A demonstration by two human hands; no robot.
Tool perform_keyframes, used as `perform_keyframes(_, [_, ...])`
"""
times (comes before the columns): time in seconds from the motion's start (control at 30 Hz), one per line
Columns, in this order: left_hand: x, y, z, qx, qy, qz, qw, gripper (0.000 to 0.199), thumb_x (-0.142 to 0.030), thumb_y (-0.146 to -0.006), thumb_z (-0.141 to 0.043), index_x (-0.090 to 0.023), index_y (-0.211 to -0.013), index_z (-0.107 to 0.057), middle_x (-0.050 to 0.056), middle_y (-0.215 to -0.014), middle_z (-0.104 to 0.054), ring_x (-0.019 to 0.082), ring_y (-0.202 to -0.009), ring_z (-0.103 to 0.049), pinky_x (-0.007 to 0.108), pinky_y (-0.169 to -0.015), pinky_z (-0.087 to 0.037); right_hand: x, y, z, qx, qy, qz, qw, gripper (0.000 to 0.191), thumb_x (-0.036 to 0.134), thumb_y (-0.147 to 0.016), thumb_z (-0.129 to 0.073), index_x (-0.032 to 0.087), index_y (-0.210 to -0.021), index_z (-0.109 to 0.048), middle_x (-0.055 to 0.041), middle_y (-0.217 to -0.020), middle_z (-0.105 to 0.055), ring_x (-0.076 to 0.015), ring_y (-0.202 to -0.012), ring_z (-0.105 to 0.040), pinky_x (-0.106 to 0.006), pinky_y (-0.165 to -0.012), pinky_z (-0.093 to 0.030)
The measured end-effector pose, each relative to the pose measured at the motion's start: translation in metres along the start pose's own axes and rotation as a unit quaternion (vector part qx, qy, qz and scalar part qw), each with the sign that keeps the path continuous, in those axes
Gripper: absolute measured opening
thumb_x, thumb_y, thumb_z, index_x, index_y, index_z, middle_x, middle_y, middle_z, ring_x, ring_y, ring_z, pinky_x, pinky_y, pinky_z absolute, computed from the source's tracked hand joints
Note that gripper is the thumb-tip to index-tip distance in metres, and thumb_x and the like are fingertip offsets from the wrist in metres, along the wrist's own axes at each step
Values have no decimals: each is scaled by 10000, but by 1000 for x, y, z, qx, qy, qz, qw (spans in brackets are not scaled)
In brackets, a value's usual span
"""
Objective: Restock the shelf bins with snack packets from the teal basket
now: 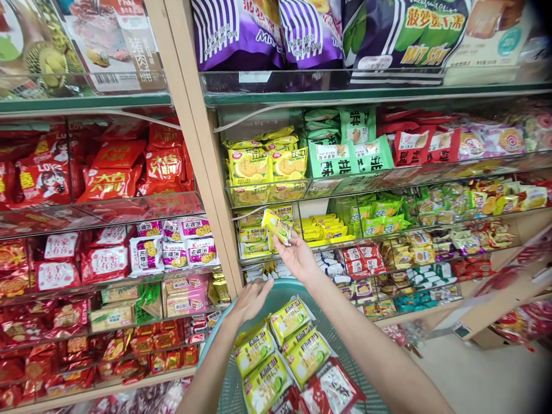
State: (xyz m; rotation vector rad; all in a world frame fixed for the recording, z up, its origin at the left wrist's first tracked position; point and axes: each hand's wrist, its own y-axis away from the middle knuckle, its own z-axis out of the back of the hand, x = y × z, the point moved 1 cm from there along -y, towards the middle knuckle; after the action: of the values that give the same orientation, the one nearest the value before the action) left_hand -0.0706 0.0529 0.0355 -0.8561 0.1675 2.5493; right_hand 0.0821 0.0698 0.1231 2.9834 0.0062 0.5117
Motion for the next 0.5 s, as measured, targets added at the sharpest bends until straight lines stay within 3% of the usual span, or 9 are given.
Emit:
perform_keyframes(0.27, [-1,0,0,-3,-8,-2,1000,649,-628,-900,-132,-195,-767,-596,55,-858,-644,207,-821,-578,285,-720,-380,-6,-10,-6,-1,-28,-22,999,320,72,-873,-307,174,-1111,-495,-52,-932,-693,-126,-801,-677,-269,-710,-592])
perform_keyframes(0.4, [0,0,0,-5,-5,-7,1000,656,-625,-902,-132,-188,-779,-606,59,-866,-642,210,-830,-579,287,-728,-383,-9,-14,-5,14,15,-9,1000,156,136,-872,-437,172,-1009,-503,-37,-863,-693,-111,-771,-676,-227,-733,-580])
perform_keyframes(0.5, [-1,0,0,-5,-5,-7,1000,659,-628,-901,-132,-189,-787,-610,60,-866,-642,211,-836,-579,287,-724,-385,-9,-8,-2,30,84,25,996,245,85,-785,-584,210,-956,-459,-1,-853,-689,-100,-750,-678,-224,-743,-572])
